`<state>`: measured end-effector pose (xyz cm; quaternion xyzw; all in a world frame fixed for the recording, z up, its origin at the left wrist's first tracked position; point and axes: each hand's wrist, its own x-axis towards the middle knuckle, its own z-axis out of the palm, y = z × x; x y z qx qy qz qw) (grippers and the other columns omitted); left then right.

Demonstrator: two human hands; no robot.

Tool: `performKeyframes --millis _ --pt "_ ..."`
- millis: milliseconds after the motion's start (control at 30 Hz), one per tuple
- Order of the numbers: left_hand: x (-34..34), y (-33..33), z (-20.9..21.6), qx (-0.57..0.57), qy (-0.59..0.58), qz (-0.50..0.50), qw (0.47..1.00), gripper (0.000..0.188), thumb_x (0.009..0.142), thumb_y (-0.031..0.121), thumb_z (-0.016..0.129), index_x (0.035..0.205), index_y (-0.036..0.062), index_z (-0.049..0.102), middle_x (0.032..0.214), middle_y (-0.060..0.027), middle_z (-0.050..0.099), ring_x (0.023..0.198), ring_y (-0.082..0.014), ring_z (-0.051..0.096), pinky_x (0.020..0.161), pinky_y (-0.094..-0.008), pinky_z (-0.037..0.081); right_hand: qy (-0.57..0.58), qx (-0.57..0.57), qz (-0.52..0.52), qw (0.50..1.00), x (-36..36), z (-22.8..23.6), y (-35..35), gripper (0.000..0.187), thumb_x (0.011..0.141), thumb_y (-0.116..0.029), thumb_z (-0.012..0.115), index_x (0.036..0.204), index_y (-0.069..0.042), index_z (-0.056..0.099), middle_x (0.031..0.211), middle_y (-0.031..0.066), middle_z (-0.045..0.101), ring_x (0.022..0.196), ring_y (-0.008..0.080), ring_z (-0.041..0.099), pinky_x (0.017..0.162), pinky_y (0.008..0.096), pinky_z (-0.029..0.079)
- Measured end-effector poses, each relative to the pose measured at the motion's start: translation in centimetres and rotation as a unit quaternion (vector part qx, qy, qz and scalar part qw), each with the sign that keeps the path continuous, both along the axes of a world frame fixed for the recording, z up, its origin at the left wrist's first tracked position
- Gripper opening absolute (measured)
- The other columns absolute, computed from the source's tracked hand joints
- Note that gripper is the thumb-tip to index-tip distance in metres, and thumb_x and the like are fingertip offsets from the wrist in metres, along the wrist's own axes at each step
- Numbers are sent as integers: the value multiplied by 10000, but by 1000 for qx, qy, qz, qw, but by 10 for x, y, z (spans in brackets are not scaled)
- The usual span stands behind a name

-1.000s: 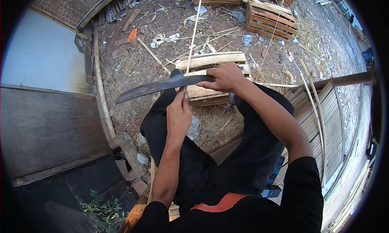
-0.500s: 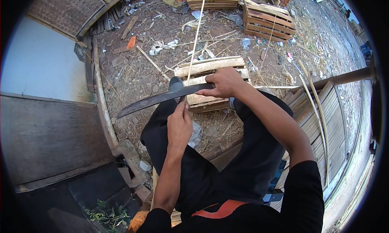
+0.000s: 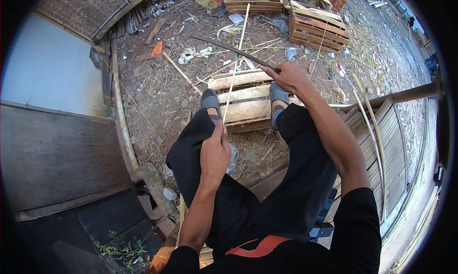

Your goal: The person whittles a long strip of bamboo with a machete, repeatedly shaving off thin layers of material while sitting on a wooden frame.

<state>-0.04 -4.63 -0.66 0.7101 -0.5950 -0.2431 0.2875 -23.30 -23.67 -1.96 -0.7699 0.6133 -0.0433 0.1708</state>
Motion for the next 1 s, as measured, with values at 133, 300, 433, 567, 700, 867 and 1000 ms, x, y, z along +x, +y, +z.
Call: performKeyframes --millis 133,300,433,567,700,867,1000 --pt "3 -10 10 11 32 29 999 288 974 124 502 1234 28 580 775 -306 616 758 -478 615 624 -521 462 -29 1 67 997 34 13 33 772 875 -747 412 762 -49 724 628 199 635 677 381 666 627 464 519" --pt "2 -8 0 -1 18 1 1000 281 983 132 492 1243 60 572 767 -293 615 771 -484 604 616 -526 452 -33 -161 231 959 59 -1 65 639 836 -699 536 637 -99 629 496 133 564 487 334 605 461 439 450" --pt "3 -10 8 -10 36 10 999 276 987 127 490 1240 57 573 774 -295 609 779 -487 600 613 -520 445 -23 -140 219 965 43 -13 35 718 829 -761 472 681 -92 685 526 140 593 532 330 627 509 426 475" --pt "4 -13 3 -13 52 17 998 280 988 121 490 1244 42 571 772 -303 601 773 -489 597 606 -496 447 -18 -151 217 964 42 -14 28 710 835 -761 463 702 -101 691 529 133 595 531 329 629 506 421 473" --pt "6 -3 3 -1 57 18 998 283 990 118 488 1245 28 572 762 -306 596 757 -486 599 595 -480 448 -6 -141 145 979 38 -11 20 639 861 -699 493 746 -104 695 557 151 604 575 348 640 542 451 492" --pt "7 9 -6 4 52 5 999 287 992 131 488 1241 19 577 761 -303 598 745 -477 605 599 -488 450 2 -4 -13 1000 1 -9 -1 782 899 -745 361 799 -67 738 679 188 664 704 367 672 670 469 529" --pt "2 -4 4 14 60 25 998 287 996 152 484 1237 26 578 775 -304 601 765 -479 605 613 -503 450 -36 -14 85 996 40 4 39 749 869 -747 427 798 -66 730 632 197 639 702 374 676 645 465 528"
